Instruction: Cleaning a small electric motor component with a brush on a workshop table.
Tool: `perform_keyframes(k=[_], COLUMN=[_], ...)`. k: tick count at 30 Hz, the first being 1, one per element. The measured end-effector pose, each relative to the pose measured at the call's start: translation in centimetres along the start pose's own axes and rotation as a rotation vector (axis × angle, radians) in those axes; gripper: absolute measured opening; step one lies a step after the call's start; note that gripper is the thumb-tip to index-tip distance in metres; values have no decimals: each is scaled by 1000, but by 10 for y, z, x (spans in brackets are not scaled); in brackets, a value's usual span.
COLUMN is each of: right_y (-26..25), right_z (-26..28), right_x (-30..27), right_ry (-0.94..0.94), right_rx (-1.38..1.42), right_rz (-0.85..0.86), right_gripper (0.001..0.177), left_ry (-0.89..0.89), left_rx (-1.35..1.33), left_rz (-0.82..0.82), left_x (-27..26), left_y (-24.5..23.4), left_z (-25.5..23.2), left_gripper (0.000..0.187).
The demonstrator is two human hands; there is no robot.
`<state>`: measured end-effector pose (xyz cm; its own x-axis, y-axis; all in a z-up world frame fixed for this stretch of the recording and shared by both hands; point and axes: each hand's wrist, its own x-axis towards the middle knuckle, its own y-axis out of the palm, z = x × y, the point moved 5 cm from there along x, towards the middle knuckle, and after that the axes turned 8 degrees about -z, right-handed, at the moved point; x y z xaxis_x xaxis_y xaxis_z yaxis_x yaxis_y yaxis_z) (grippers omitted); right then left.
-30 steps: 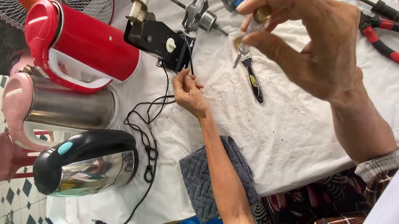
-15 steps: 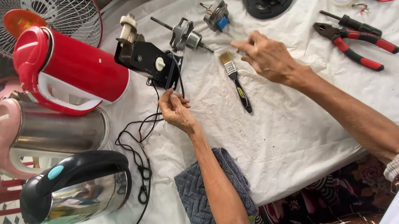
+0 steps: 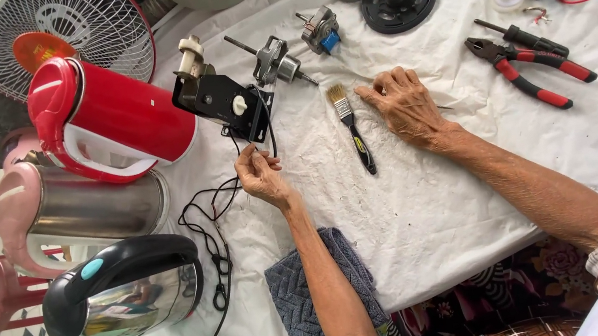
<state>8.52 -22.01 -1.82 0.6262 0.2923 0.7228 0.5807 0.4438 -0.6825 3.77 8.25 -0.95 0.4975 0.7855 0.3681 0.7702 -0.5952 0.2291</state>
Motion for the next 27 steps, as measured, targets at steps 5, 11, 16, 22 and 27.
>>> perform_keyframes(k=[5, 11, 16, 22, 27], right_y=[-8, -4, -6, -6, -4], right_z=[3, 1, 3, 3, 3], right_x=[4, 2, 3, 4, 4], right_ry=[7, 29, 25, 15, 6], right_rx=[11, 31, 26, 47, 22], right_rz=[-14, -41, -49, -34, -29], right_gripper=[28, 23, 19, 19, 25], left_ry=[-15, -12, -2, 5, -32], left_rx=[31, 45, 45, 38, -21], left_rz=[-15, -6, -12, -49, -110], left_x=[0, 0, 3, 3, 2], left_y=[-2, 1, -3, -5, -8], left_z=[-5, -3, 3, 0, -5], left_gripper=[15, 15, 16, 17, 18])
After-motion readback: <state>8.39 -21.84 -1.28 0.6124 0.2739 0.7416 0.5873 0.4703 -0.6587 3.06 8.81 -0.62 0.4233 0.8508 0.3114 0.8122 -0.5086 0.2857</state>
